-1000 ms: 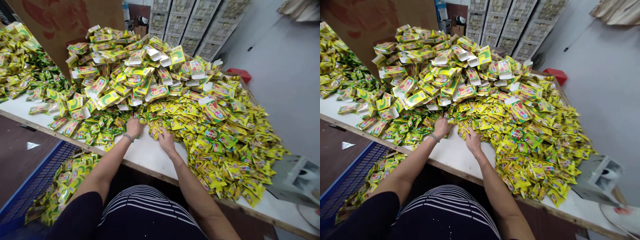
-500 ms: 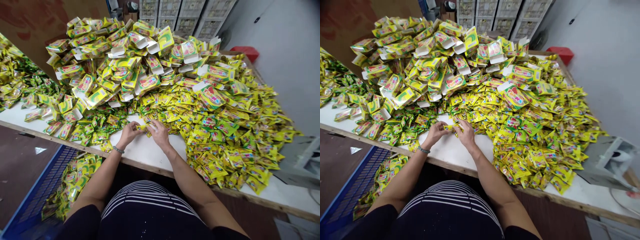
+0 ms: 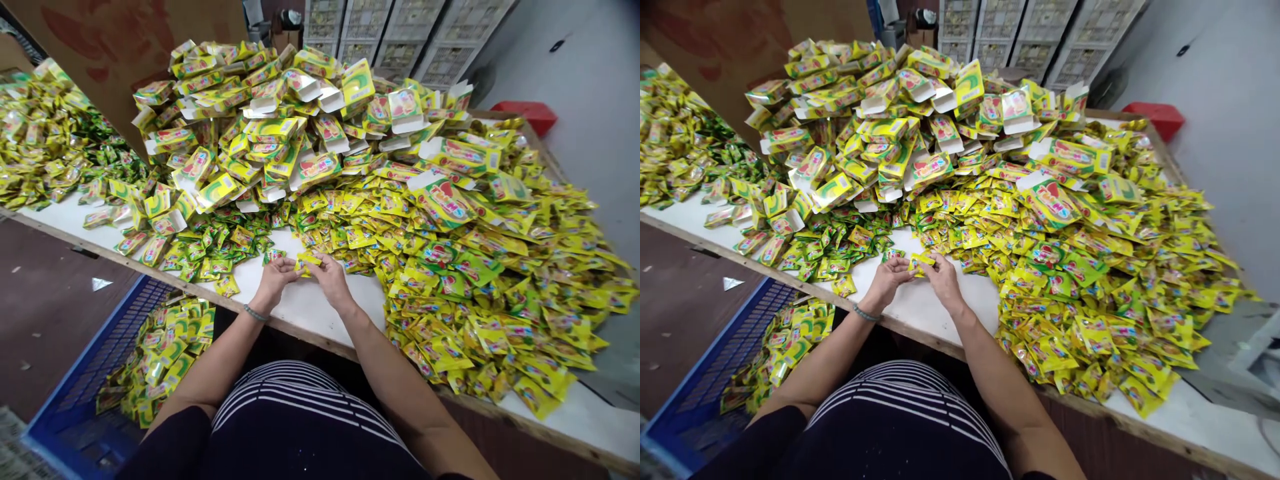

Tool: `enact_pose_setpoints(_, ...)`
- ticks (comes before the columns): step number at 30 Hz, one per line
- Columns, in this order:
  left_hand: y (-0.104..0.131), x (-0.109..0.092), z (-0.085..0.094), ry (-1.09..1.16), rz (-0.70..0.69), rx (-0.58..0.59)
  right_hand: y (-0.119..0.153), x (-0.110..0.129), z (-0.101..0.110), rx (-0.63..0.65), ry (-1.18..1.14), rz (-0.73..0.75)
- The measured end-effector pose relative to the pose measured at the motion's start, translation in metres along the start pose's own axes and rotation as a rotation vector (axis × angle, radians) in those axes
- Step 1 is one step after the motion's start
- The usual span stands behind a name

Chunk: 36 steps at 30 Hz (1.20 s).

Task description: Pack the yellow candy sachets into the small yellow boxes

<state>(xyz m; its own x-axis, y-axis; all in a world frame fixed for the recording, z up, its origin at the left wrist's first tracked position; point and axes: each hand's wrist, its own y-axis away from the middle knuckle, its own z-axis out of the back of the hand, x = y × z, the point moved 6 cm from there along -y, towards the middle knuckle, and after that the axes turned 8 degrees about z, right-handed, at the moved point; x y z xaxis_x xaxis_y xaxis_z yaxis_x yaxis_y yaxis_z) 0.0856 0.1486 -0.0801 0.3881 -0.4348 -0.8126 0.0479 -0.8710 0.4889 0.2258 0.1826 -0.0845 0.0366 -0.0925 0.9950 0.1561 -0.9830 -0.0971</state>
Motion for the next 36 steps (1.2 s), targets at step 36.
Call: enact_pose_setpoints(36, 0.034, -0.154, 0.069, -1.061, -0.688, -0.918, 0.0, 0.016, 0.013, 0.0, 0.387, 0.078)
